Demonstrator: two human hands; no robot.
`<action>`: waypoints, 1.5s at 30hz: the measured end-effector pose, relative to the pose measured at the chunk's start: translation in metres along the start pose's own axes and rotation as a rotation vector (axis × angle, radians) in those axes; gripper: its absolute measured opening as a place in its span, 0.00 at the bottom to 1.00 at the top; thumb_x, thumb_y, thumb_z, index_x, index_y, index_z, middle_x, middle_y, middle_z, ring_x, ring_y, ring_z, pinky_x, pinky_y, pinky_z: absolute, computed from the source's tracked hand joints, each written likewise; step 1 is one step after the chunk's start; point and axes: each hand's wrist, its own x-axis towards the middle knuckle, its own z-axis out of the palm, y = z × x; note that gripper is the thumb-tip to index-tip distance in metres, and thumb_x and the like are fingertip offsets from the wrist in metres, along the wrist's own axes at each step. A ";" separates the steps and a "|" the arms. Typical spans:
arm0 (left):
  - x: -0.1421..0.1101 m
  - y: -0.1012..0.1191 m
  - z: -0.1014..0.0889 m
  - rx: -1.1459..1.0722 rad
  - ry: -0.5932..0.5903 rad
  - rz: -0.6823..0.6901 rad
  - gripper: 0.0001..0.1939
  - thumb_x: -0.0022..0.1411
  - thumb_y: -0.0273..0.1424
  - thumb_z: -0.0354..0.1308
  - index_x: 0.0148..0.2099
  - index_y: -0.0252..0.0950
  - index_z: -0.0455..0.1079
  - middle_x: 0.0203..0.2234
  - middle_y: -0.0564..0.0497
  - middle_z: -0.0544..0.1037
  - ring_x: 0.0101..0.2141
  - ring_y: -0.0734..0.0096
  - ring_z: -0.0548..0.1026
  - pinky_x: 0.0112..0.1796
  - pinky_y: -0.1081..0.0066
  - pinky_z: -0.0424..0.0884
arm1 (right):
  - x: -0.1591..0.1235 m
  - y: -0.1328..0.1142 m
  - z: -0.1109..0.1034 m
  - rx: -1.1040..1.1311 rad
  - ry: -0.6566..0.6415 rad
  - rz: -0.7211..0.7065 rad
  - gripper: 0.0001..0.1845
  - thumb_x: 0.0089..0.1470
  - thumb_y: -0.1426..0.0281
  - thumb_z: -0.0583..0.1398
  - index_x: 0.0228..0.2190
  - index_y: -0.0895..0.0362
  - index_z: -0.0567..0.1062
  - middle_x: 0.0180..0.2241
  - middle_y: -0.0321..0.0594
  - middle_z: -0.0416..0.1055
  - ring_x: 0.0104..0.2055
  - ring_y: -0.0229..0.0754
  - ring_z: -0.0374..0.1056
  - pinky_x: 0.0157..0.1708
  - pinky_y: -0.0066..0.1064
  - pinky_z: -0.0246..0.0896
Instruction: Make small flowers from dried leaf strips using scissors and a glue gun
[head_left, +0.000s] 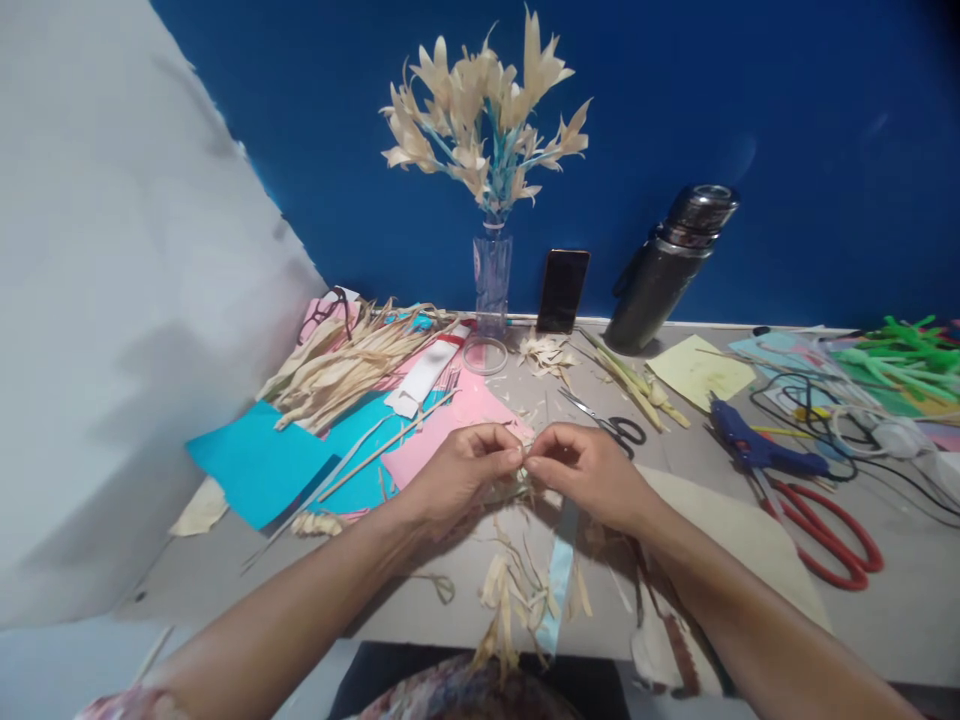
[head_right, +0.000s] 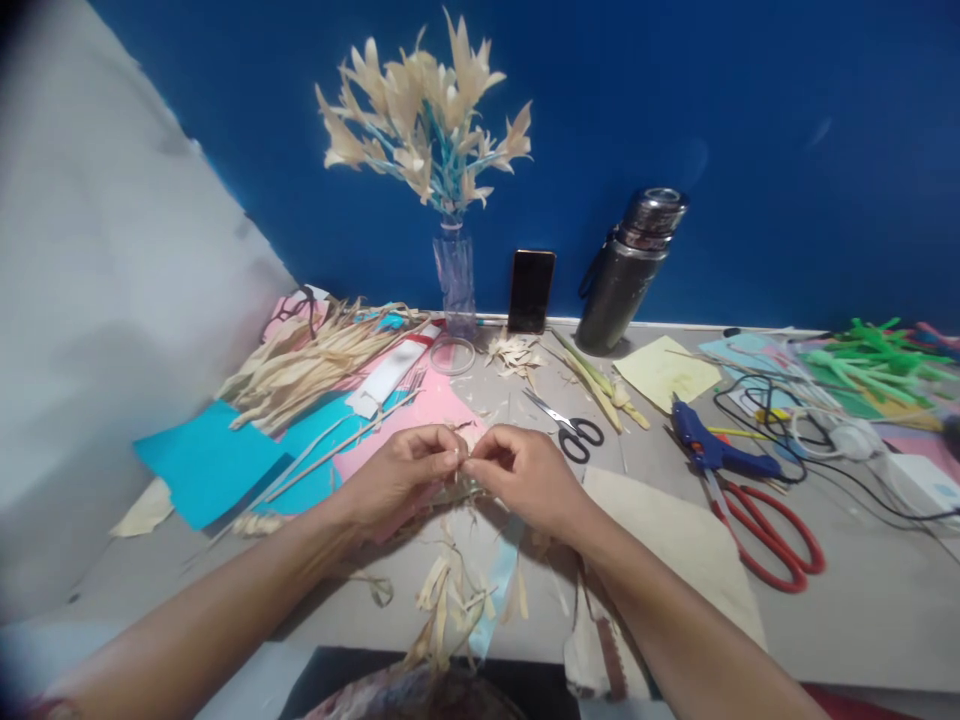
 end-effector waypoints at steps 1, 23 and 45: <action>-0.001 0.000 0.001 -0.023 -0.030 -0.018 0.13 0.52 0.34 0.71 0.30 0.32 0.73 0.26 0.51 0.76 0.26 0.78 0.70 0.30 0.75 0.64 | 0.000 -0.001 0.000 -0.001 0.037 -0.027 0.06 0.52 0.67 0.63 0.30 0.57 0.77 0.28 0.36 0.75 0.30 0.38 0.69 0.30 0.28 0.63; -0.007 0.004 0.004 -0.082 -0.283 -0.151 0.14 0.55 0.38 0.69 0.32 0.30 0.74 0.25 0.47 0.77 0.26 0.72 0.74 0.32 0.71 0.69 | 0.000 0.007 -0.004 0.575 -0.149 0.096 0.17 0.53 0.56 0.67 0.32 0.59 0.78 0.25 0.36 0.72 0.24 0.34 0.65 0.26 0.28 0.60; -0.006 0.002 0.004 -0.068 -0.180 -0.117 0.15 0.52 0.36 0.72 0.34 0.29 0.74 0.25 0.48 0.77 0.24 0.76 0.73 0.28 0.75 0.67 | -0.006 -0.006 -0.003 0.355 -0.178 -0.081 0.13 0.55 0.61 0.66 0.38 0.56 0.80 0.28 0.39 0.77 0.31 0.42 0.74 0.35 0.34 0.70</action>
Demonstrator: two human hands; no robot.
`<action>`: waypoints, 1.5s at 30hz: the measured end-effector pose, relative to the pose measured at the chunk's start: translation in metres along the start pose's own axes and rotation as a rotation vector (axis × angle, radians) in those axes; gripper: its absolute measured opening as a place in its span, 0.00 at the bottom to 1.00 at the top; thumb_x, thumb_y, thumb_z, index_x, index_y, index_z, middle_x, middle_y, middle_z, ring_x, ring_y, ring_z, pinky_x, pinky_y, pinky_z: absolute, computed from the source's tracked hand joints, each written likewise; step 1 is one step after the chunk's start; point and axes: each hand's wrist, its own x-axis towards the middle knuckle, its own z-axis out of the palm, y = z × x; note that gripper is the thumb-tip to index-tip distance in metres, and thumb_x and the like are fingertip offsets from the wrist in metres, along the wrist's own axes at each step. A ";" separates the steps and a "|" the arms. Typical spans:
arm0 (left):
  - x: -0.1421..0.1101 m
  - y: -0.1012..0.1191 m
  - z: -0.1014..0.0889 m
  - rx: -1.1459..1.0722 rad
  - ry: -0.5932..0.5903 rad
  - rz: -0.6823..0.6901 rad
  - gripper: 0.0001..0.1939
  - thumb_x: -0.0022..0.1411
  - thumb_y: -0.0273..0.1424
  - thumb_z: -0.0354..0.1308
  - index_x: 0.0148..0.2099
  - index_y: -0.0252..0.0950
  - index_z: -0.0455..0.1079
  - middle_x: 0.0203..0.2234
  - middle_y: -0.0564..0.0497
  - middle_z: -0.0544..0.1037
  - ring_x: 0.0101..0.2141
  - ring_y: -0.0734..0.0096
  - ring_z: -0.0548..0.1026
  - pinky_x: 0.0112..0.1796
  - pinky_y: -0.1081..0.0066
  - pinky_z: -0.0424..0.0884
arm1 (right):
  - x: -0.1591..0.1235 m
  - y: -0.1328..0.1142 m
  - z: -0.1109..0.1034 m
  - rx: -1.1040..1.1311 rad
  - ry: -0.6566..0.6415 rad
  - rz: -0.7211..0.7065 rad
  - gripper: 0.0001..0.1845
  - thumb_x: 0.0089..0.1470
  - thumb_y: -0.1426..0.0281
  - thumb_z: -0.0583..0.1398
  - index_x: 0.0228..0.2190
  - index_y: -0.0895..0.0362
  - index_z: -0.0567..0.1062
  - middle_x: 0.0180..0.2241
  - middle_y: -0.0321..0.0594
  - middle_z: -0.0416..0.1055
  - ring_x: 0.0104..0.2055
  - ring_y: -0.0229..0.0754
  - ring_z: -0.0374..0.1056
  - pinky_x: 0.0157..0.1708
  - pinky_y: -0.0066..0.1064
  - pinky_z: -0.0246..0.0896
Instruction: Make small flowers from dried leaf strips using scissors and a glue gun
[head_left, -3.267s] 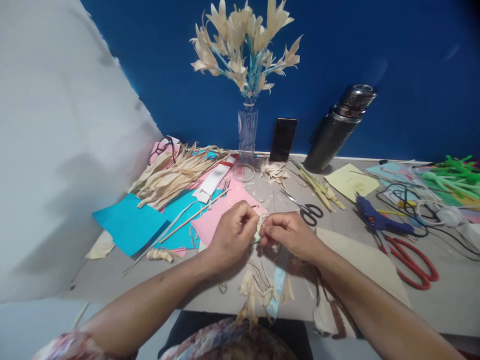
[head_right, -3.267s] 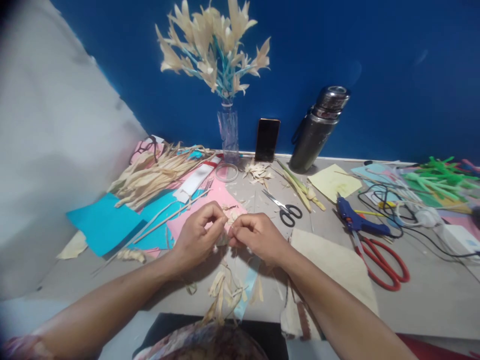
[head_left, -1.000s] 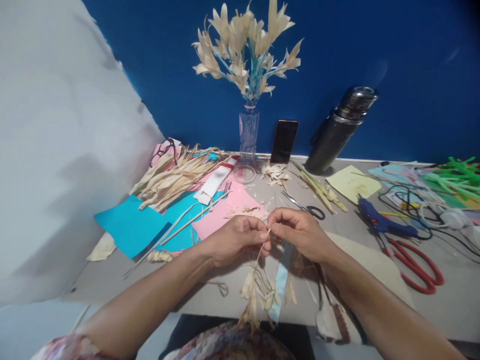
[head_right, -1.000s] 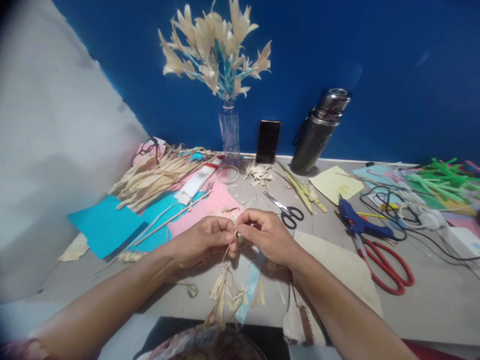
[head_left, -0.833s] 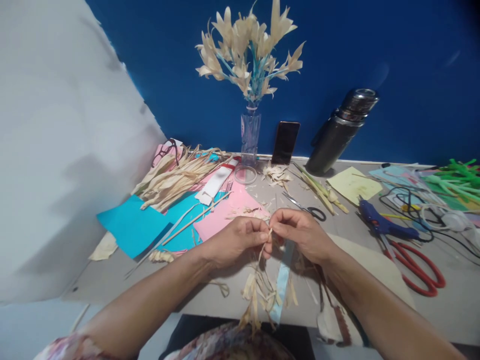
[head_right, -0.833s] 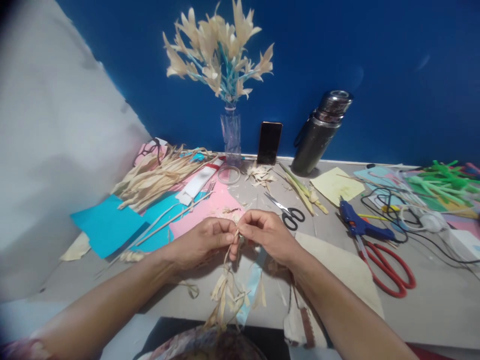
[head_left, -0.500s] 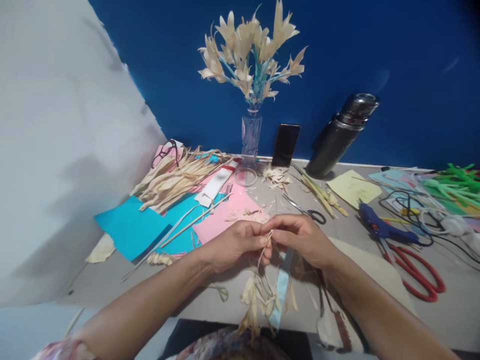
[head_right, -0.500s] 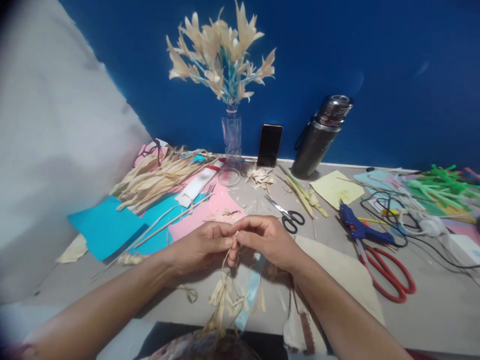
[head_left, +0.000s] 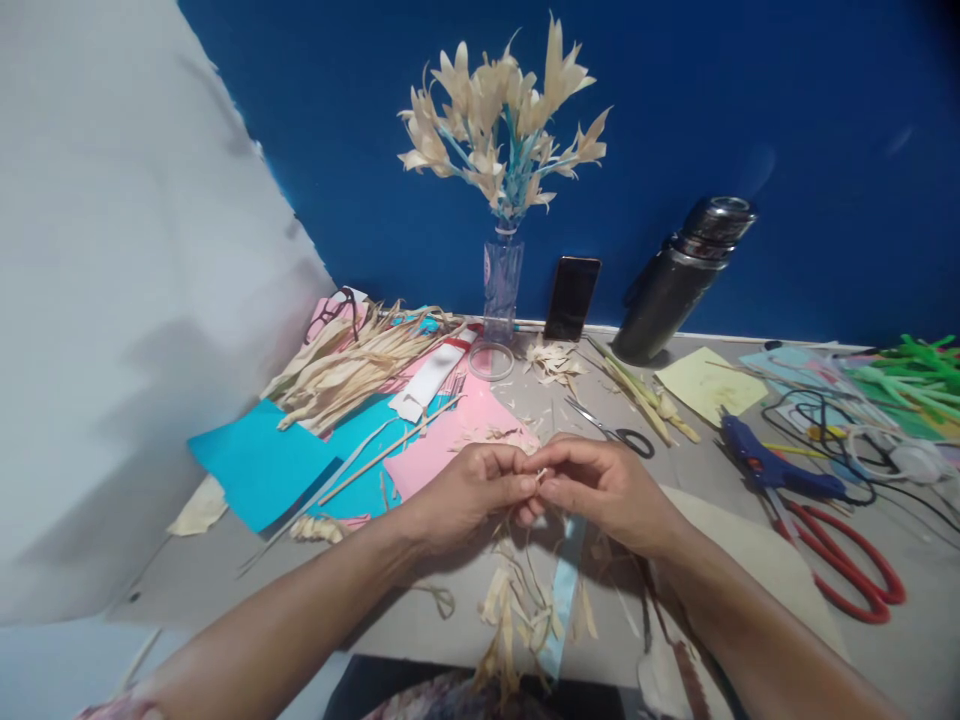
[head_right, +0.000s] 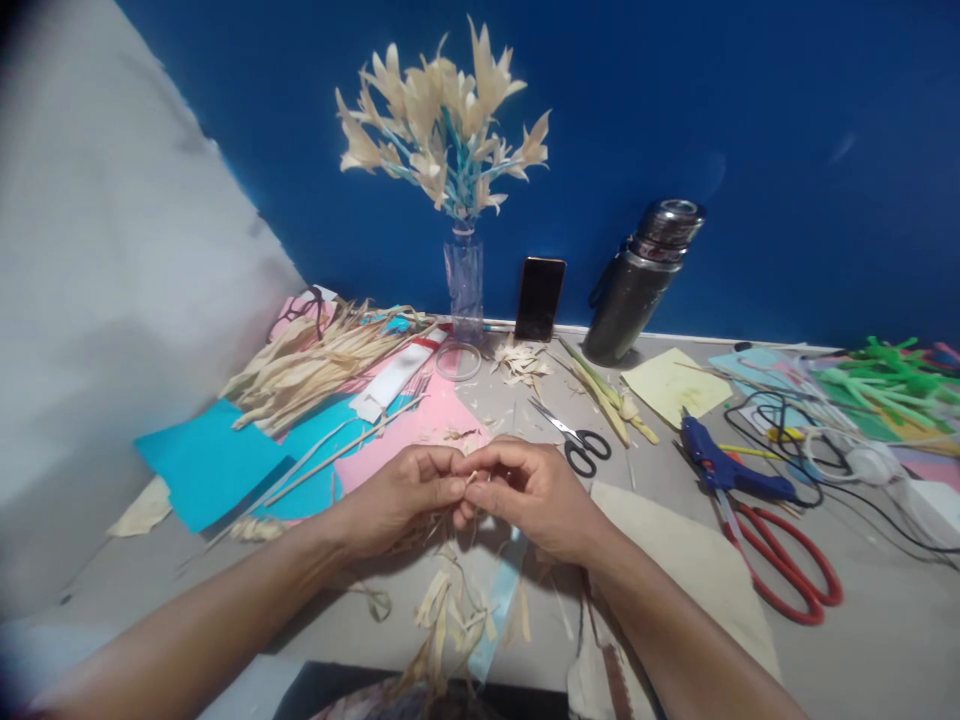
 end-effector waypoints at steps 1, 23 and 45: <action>0.000 0.000 0.000 0.012 0.010 0.001 0.15 0.51 0.35 0.72 0.33 0.29 0.73 0.25 0.48 0.77 0.23 0.76 0.73 0.27 0.75 0.68 | 0.000 0.001 -0.001 -0.042 0.021 -0.031 0.11 0.55 0.62 0.66 0.36 0.56 0.81 0.29 0.40 0.76 0.32 0.41 0.74 0.36 0.34 0.69; -0.002 0.001 0.005 0.170 0.130 0.017 0.09 0.48 0.29 0.71 0.26 0.31 0.74 0.18 0.50 0.75 0.19 0.75 0.71 0.23 0.73 0.66 | 0.003 0.010 0.003 0.046 0.291 0.056 0.20 0.43 0.57 0.71 0.18 0.57 0.71 0.19 0.33 0.63 0.23 0.35 0.56 0.23 0.28 0.52; 0.003 -0.002 0.007 0.020 0.209 0.236 0.10 0.55 0.32 0.69 0.30 0.32 0.73 0.23 0.53 0.73 0.24 0.74 0.74 0.28 0.72 0.71 | 0.008 0.015 0.012 0.228 0.113 0.295 0.07 0.40 0.68 0.63 0.21 0.60 0.76 0.19 0.36 0.71 0.19 0.31 0.54 0.21 0.26 0.45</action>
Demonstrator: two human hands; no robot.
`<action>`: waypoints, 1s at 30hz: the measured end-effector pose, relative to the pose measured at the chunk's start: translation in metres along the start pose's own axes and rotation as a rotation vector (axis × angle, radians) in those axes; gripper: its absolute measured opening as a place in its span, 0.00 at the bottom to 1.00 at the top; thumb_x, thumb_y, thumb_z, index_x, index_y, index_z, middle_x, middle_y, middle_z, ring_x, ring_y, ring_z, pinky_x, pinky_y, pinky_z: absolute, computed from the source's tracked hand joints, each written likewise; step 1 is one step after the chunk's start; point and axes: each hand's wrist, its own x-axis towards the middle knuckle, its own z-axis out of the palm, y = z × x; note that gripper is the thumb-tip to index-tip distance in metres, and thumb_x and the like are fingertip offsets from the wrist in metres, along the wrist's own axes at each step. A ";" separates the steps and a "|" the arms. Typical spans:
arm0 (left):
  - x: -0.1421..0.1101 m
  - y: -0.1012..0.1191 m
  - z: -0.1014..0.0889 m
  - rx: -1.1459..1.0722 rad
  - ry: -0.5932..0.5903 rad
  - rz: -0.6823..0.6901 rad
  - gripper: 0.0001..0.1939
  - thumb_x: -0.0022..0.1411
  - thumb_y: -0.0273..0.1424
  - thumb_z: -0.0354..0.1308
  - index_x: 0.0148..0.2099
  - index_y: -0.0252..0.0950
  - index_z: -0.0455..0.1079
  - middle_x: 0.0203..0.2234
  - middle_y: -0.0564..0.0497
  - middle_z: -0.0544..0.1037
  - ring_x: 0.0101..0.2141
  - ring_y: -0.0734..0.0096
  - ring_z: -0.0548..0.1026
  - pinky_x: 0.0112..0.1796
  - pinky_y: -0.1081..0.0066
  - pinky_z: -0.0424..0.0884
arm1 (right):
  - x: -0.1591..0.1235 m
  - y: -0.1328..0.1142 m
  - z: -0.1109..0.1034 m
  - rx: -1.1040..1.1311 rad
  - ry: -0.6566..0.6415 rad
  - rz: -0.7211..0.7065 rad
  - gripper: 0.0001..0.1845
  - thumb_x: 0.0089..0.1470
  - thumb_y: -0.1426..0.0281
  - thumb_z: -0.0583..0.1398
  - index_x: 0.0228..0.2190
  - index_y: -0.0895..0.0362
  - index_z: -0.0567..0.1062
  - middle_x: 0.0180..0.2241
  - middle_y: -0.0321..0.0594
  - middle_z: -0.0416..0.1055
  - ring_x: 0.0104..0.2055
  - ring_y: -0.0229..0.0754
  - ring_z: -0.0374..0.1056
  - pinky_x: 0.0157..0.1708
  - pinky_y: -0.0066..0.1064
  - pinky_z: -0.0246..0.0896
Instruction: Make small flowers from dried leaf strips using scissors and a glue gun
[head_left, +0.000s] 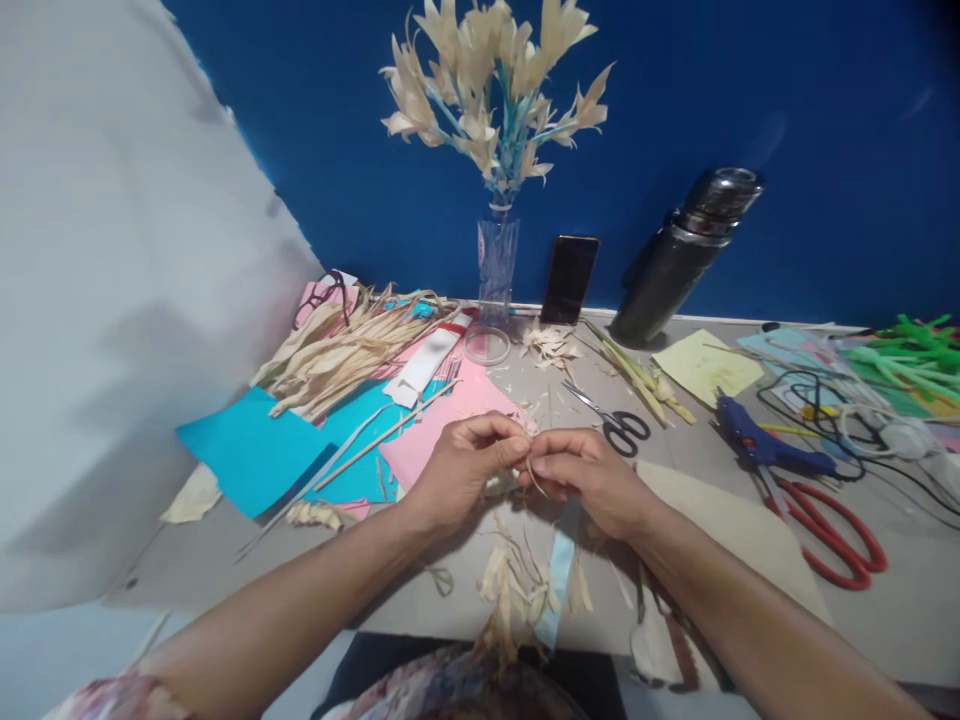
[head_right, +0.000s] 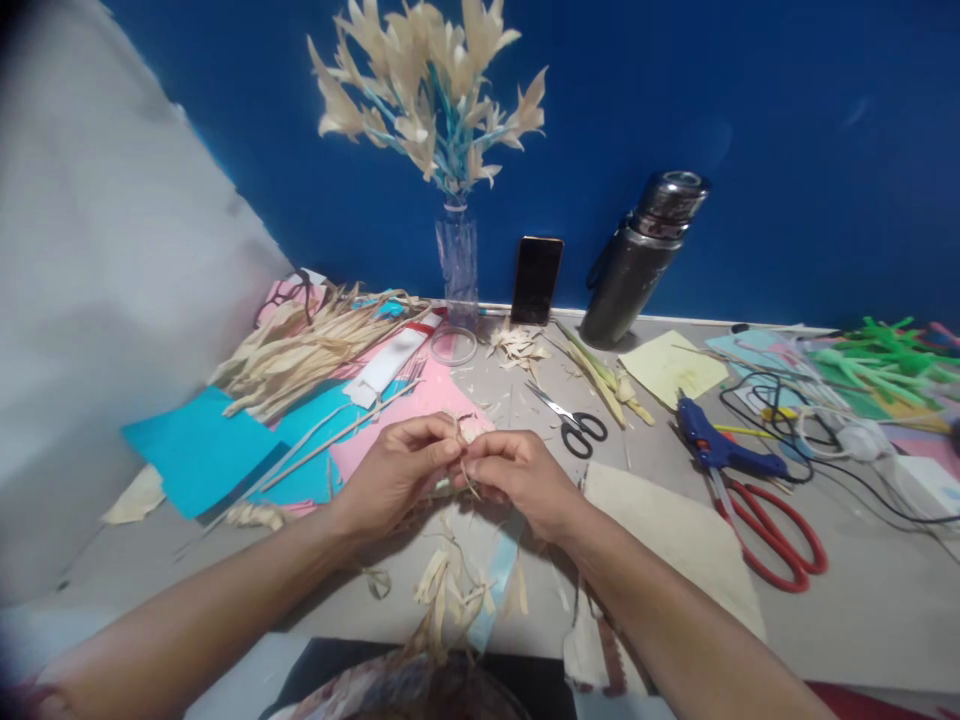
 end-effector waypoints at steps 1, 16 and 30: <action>0.000 0.000 0.000 0.025 0.002 0.014 0.10 0.55 0.31 0.69 0.30 0.32 0.73 0.23 0.53 0.73 0.23 0.74 0.74 0.28 0.71 0.71 | 0.000 0.000 0.000 -0.016 0.003 0.002 0.07 0.40 0.68 0.64 0.21 0.60 0.76 0.20 0.37 0.72 0.20 0.31 0.55 0.21 0.26 0.46; -0.018 0.014 0.009 0.188 -0.250 0.113 0.11 0.55 0.34 0.70 0.28 0.31 0.76 0.23 0.50 0.75 0.24 0.75 0.71 0.28 0.73 0.68 | 0.007 0.003 -0.007 -0.095 0.270 -0.030 0.06 0.40 0.68 0.62 0.22 0.58 0.75 0.17 0.32 0.67 0.17 0.32 0.55 0.18 0.25 0.48; -0.002 0.000 0.001 -0.052 -0.136 -0.211 0.10 0.55 0.32 0.67 0.29 0.30 0.72 0.20 0.52 0.73 0.16 0.83 0.65 0.21 0.79 0.59 | 0.000 -0.008 -0.019 -0.241 0.107 -0.251 0.18 0.54 0.55 0.65 0.35 0.56 0.83 0.28 0.38 0.75 0.24 0.35 0.64 0.26 0.29 0.58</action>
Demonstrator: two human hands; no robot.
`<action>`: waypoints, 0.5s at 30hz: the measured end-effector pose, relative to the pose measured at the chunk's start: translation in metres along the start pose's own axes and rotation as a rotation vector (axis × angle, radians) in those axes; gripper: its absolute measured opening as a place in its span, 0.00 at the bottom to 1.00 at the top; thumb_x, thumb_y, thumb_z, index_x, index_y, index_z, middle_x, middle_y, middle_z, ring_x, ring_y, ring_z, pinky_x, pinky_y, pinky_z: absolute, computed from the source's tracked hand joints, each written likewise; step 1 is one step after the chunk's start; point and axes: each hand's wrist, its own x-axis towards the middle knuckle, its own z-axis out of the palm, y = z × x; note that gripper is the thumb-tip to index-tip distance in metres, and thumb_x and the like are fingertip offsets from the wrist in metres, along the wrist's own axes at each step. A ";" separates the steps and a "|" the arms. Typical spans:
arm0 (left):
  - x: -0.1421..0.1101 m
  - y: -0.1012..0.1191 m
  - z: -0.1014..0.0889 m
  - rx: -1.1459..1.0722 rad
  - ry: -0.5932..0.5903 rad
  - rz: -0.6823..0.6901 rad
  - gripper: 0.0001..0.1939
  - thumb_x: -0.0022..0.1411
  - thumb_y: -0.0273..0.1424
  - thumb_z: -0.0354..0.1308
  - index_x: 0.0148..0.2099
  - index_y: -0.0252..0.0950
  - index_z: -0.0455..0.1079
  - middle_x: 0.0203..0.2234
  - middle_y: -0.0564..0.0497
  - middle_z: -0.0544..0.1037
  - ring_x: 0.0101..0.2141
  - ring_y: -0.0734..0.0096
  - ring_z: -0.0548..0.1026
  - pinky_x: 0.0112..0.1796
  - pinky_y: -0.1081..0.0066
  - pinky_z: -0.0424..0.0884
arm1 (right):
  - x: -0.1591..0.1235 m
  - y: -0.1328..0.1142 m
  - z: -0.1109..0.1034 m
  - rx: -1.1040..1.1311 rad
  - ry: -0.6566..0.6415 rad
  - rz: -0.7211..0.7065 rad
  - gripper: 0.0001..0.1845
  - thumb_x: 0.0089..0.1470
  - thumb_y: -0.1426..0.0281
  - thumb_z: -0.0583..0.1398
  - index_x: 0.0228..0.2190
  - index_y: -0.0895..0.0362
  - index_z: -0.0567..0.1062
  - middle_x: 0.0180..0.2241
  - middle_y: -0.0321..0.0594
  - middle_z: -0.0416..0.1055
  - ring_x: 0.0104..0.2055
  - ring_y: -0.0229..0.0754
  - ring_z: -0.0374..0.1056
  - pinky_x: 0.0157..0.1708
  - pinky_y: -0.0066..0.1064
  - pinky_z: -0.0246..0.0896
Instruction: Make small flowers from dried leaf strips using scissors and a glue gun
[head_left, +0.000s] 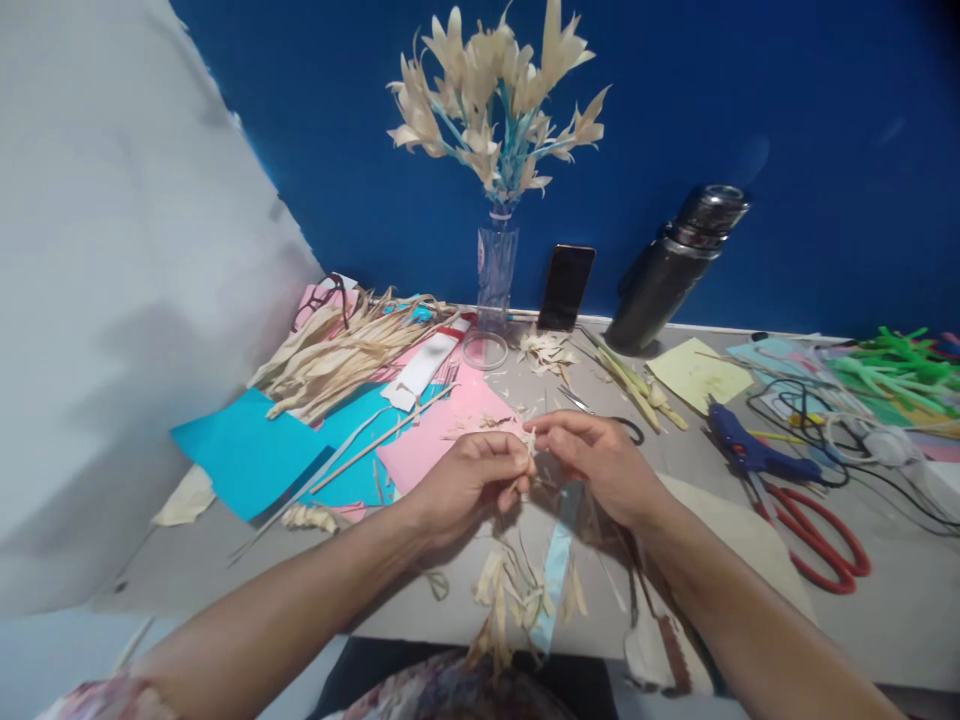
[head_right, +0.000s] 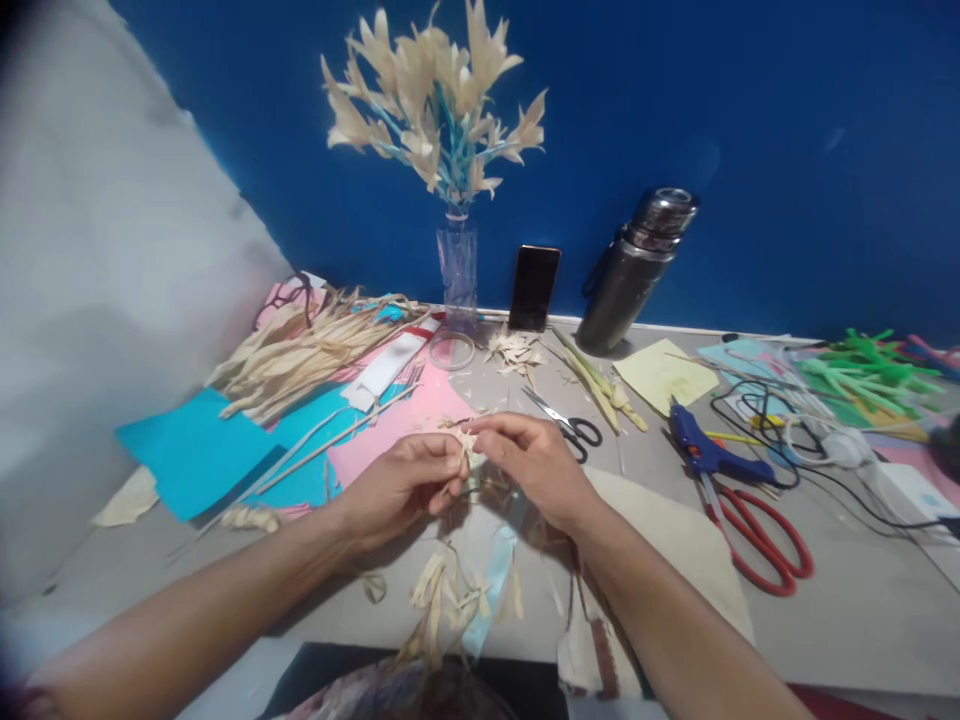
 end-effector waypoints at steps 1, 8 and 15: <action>0.000 -0.001 0.001 0.019 -0.014 -0.015 0.11 0.55 0.33 0.66 0.29 0.30 0.72 0.20 0.52 0.73 0.17 0.83 0.65 0.21 0.79 0.60 | -0.001 -0.001 0.002 0.037 -0.030 -0.009 0.17 0.53 0.55 0.66 0.34 0.57 0.83 0.28 0.38 0.75 0.24 0.35 0.64 0.26 0.29 0.60; -0.001 -0.003 0.003 0.089 0.075 0.000 0.10 0.54 0.32 0.69 0.29 0.29 0.75 0.21 0.49 0.75 0.21 0.75 0.72 0.24 0.73 0.70 | -0.005 -0.002 0.010 0.017 0.080 -0.085 0.14 0.48 0.60 0.69 0.23 0.58 0.78 0.25 0.38 0.71 0.28 0.38 0.66 0.28 0.30 0.60; 0.004 -0.003 0.001 0.036 0.068 -0.006 0.10 0.46 0.29 0.72 0.30 0.29 0.76 0.20 0.48 0.77 0.19 0.71 0.74 0.24 0.68 0.74 | -0.006 0.003 0.018 0.062 0.127 -0.093 0.18 0.49 0.61 0.68 0.20 0.56 0.69 0.25 0.33 0.65 0.21 0.34 0.63 0.21 0.28 0.57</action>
